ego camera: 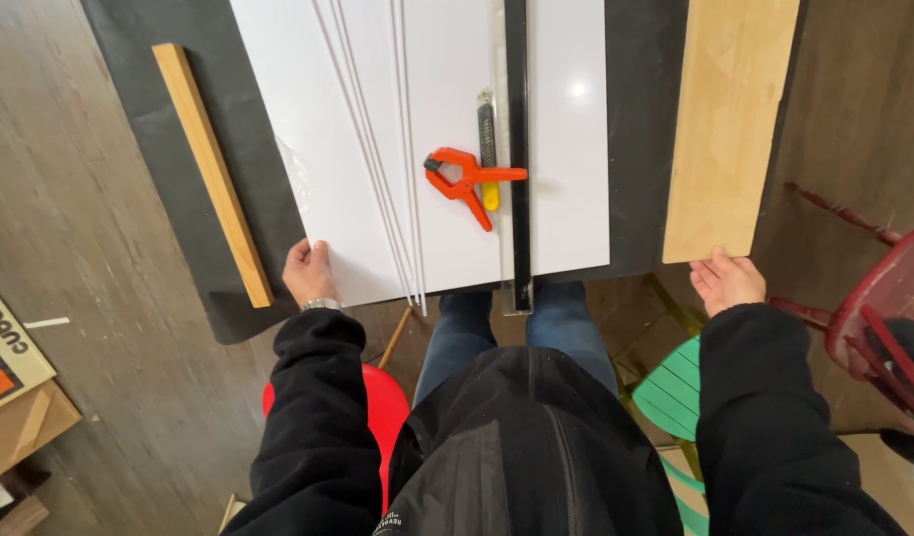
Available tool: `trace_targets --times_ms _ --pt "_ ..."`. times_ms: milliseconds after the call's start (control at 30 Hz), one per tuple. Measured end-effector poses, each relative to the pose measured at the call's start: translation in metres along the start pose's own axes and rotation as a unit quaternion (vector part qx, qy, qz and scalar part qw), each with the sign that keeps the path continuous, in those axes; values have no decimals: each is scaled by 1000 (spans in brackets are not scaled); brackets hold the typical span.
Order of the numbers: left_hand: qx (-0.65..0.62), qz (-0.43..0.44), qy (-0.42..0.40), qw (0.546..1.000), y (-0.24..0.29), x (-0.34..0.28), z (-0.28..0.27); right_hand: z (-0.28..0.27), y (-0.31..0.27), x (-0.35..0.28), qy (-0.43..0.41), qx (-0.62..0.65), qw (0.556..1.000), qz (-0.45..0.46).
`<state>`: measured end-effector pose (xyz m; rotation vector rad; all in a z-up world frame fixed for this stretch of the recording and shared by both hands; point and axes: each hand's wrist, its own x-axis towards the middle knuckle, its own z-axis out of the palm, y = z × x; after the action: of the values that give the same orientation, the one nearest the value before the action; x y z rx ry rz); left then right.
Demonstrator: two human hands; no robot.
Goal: Measuring, aligning, and cutting cardboard and wooden materials using a utility knife and ruler on a workbench.
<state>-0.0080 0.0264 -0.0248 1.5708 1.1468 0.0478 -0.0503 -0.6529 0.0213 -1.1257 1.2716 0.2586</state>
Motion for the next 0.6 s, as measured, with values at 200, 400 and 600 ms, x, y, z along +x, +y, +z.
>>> trace_targets --times_ms 200,400,600 --pt "40 24 17 999 10 -9 1 -14 -1 17 -1 -70 998 -2" --pt "139 54 5 989 18 -23 -2 -7 -30 2 13 -230 973 -20" --pt "196 216 140 946 29 -111 24 -55 -30 33 -97 -478 873 -2"
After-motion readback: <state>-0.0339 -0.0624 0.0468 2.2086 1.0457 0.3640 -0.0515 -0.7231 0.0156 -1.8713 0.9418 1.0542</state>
